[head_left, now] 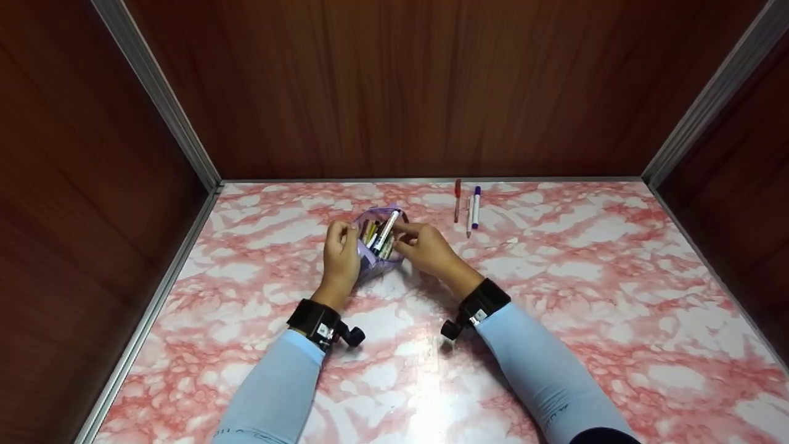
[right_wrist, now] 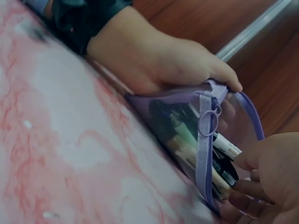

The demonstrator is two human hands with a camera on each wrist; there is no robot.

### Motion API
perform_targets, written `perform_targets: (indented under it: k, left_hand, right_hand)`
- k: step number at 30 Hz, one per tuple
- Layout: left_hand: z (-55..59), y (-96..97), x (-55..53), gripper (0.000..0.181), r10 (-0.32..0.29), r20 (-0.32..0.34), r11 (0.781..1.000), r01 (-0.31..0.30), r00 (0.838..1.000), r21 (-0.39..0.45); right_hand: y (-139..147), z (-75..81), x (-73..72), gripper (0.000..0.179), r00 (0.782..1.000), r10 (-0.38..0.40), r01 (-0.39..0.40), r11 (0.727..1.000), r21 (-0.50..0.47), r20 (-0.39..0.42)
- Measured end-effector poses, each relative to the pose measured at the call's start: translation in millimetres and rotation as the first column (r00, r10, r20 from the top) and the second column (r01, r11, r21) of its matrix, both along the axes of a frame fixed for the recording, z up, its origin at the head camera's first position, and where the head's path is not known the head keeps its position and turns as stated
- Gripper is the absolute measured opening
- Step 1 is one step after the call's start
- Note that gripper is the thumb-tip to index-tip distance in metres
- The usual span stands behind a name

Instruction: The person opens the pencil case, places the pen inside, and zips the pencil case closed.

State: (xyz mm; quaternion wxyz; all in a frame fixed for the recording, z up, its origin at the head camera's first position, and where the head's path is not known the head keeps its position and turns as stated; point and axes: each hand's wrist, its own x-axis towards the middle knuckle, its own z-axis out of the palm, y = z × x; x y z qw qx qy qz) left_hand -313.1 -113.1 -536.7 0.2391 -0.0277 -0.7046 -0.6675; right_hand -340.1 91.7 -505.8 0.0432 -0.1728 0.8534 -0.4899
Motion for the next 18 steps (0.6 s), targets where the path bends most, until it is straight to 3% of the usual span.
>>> perform_targets:
  k: [5, 13, 15, 18]
  left_hand:
    - [0.8, 0.2, 0.0, 0.018, -0.013, 0.006, 0.999, 0.013, 1.000, -0.047]
    - [4.5, -0.7, 0.5, 0.019, -0.088, 0.017, 0.985, 0.089, 0.996, -0.145]
    - [3.5, -1.7, -0.2, 0.019, -0.100, 0.025, 0.985, 0.103, 0.995, -0.139]
    - [-0.1, -3.7, -1.6, 0.017, -0.106, 0.035, 0.989, 0.108, 0.994, -0.097]
  right_hand:
    - [-0.7, -1.4, 1.5, 0.051, 0.995, 0.029, -0.027, 0.999, 0.027, -0.090]
    - [-0.7, -5.7, -2.8, 0.048, 0.958, 0.237, -0.201, 0.956, 0.215, -0.161]
    - [-0.2, -5.5, -3.3, 0.046, 0.958, 0.239, -0.202, 0.954, 0.219, -0.157]
    - [3.2, -5.1, -4.6, 0.040, 0.983, 0.158, -0.141, 0.977, 0.163, -0.095]
